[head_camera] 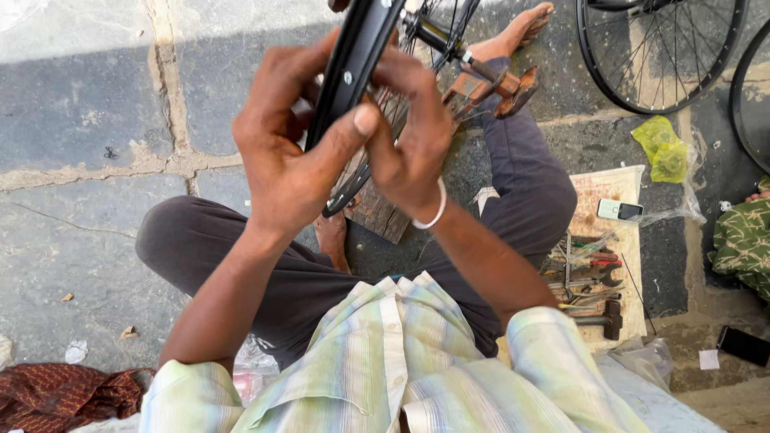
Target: The person inserts metal spokes into the holes of a bicycle wheel rim and secures them by hand.
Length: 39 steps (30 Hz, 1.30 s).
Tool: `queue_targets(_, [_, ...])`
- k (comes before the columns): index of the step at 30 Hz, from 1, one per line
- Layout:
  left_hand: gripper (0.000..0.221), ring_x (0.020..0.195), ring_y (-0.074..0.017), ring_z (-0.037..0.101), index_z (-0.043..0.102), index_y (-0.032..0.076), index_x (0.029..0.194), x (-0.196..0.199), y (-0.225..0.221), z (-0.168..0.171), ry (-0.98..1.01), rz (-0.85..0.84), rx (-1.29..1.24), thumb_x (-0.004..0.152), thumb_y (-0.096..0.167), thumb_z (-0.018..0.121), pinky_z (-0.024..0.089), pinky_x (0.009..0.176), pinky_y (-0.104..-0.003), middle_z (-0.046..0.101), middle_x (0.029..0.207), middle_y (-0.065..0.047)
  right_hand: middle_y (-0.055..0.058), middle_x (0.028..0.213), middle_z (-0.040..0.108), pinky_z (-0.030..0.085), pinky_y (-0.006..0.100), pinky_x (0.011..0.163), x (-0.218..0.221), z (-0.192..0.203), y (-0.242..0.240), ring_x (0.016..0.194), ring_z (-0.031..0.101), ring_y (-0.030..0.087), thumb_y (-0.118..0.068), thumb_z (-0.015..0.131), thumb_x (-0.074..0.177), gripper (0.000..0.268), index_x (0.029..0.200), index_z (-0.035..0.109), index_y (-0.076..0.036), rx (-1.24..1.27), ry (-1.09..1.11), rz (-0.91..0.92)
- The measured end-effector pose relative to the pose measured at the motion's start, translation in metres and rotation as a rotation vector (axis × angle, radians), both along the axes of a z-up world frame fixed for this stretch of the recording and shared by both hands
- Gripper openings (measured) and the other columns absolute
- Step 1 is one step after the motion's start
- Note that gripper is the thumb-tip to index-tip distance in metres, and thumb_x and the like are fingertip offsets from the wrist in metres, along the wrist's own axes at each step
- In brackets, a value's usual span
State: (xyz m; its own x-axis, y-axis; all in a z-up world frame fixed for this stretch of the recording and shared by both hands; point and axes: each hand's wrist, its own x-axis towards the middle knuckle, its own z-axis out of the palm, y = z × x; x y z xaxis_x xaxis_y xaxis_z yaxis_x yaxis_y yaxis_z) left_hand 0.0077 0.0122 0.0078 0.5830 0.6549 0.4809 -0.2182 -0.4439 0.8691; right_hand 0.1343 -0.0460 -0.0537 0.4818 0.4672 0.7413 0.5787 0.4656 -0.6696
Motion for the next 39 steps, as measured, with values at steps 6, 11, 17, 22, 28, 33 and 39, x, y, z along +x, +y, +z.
queue_targets(6, [0.039,0.108,-0.0141,0.061,0.049,0.003,0.14,0.008,-0.002,0.003,-0.077,-0.143,-0.094,0.115,0.019,0.074,0.051,0.097,-0.025,0.062,0.126,-0.009,0.011,0.108,0.071,0.051,0.024,0.083,0.033,-0.024,-0.016,0.091,0.064,0.012,-0.014,0.064,0.11,0.015,0.114,0.061,0.0,0.031,0.388,0.102])
queue_targets(11, [0.039,0.091,-0.0149,0.067,0.053,0.003,0.131,-0.031,-0.022,-0.076,-0.226,-0.01,-0.34,0.108,0.034,0.057,0.054,0.081,-0.029,0.069,0.113,-0.012,0.012,0.114,0.071,0.05,0.026,0.088,0.029,-0.07,-0.07,0.098,0.062,0.011,-0.01,0.063,0.105,0.012,0.113,0.059,-0.001,-0.134,0.55,-0.051])
queue_targets(17, [0.033,0.07,-0.0109,0.062,0.068,0.008,0.109,-0.057,0.028,-0.182,0.038,0.409,-1.024,0.105,0.039,0.058,0.049,0.067,-0.028,0.069,0.082,-0.001,0.013,0.114,0.073,0.053,0.03,0.097,-0.006,-0.067,-0.116,0.105,0.068,0.016,-0.009,0.062,0.103,0.014,0.114,0.063,0.0,-0.333,0.729,0.07])
queue_targets(22, [0.025,0.069,-0.0187,0.06,0.07,0.001,0.098,-0.003,0.096,-0.24,-0.171,0.162,-0.458,0.114,0.019,0.066,0.045,0.067,-0.032,0.069,0.086,-0.008,0.018,0.14,0.062,0.056,0.043,0.108,-0.047,0.006,-0.148,0.123,0.066,0.028,-0.013,0.063,0.107,0.022,0.123,0.062,0.002,-0.307,0.619,1.033])
queue_targets(28, [0.037,0.067,-0.0328,0.062,0.072,-0.005,0.093,0.041,0.1,-0.381,0.692,0.179,0.253,0.105,0.03,0.073,0.051,0.066,-0.045,0.066,0.077,-0.02,0.018,0.139,0.06,0.054,0.043,0.108,-0.058,0.061,-0.144,0.123,0.064,0.029,-0.014,0.063,0.107,0.021,0.121,0.06,0.001,-0.16,0.325,1.287])
queue_targets(33, [0.058,0.064,-0.0396,0.062,0.078,-0.003,0.09,0.016,0.071,-0.383,1.109,-0.029,0.138,0.1,0.054,0.076,0.051,0.066,-0.05,0.064,0.068,-0.024,0.018,0.138,0.059,0.052,0.042,0.108,-0.058,0.071,-0.139,0.124,0.062,0.03,-0.015,0.063,0.107,0.02,0.12,0.059,0.0,-0.129,0.216,1.205])
queue_targets(39, [0.056,0.056,-0.0295,0.068,0.08,0.004,0.099,0.029,0.07,-0.354,1.099,0.055,0.029,0.088,0.058,0.078,0.054,0.057,-0.047,0.069,0.064,-0.017,0.017,0.137,0.057,0.051,0.042,0.107,-0.061,0.061,-0.13,0.124,0.059,0.03,-0.016,0.063,0.106,0.019,0.118,0.058,-0.001,-0.122,0.108,1.066])
